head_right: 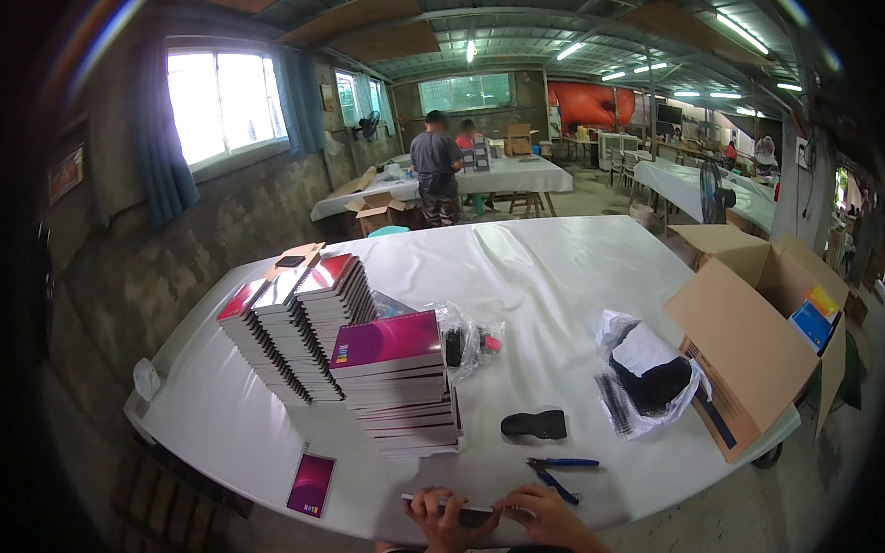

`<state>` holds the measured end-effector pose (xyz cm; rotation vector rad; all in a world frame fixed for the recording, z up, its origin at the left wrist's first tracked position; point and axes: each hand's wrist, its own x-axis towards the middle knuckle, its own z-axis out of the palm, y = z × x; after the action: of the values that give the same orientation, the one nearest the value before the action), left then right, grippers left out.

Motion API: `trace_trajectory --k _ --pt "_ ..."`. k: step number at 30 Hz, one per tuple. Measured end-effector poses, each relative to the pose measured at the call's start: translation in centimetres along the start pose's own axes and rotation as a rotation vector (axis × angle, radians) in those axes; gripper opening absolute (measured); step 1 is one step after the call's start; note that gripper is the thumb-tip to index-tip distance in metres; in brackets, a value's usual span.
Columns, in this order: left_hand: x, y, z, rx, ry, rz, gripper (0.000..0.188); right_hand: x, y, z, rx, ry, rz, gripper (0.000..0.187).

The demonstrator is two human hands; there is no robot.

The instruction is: The person uses pliers to trim the spiral binding edges of stacked notebooks. They handle red and purple notebooks, cutting the binding coils and stacking the trimmed units on the table.

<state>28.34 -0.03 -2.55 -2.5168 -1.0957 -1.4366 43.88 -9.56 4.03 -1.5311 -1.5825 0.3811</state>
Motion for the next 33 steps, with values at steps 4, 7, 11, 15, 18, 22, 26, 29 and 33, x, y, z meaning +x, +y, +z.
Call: trace_trajectory --k 4,7,11,15,18,22,26,29,33 --pt "0.1 0.0 -0.1 -0.002 0.001 0.009 0.048 0.3 0.9 0.3 0.069 0.016 -0.061 0.026" --pt "-0.2 -0.3 0.0 -0.007 -0.006 0.013 0.048 0.1 0.7 0.1 0.155 -0.056 0.0 0.026" --pt "0.0 -0.2 0.0 0.013 0.011 0.014 0.047 0.2 0.7 -0.2 0.21 -0.09 0.036 0.026" --pt "-0.5 -0.8 0.6 0.021 -0.024 0.043 0.048 0.3 0.5 0.4 0.146 -0.044 -0.038 0.027" --pt "0.0 -0.3 0.3 -0.001 0.012 0.01 0.048 0.7 0.2 0.3 0.115 0.012 -0.045 0.027" --pt "0.0 -0.1 0.0 0.006 -0.015 0.013 0.048 0.6 0.4 0.0 0.121 -0.032 -0.029 0.025" --pt "-0.1 -0.2 0.1 0.011 -0.009 0.015 0.048 0.6 0.5 -0.1 0.188 -0.09 -0.013 0.022" --pt "-0.6 -0.5 0.5 0.004 -0.004 0.012 0.048 0.6 0.5 -0.3 0.169 -0.184 0.06 0.02" --pt "-0.7 -0.6 0.4 0.016 -0.01 0.013 0.046 0.7 0.4 0.0 0.064 -0.153 -0.032 0.019"
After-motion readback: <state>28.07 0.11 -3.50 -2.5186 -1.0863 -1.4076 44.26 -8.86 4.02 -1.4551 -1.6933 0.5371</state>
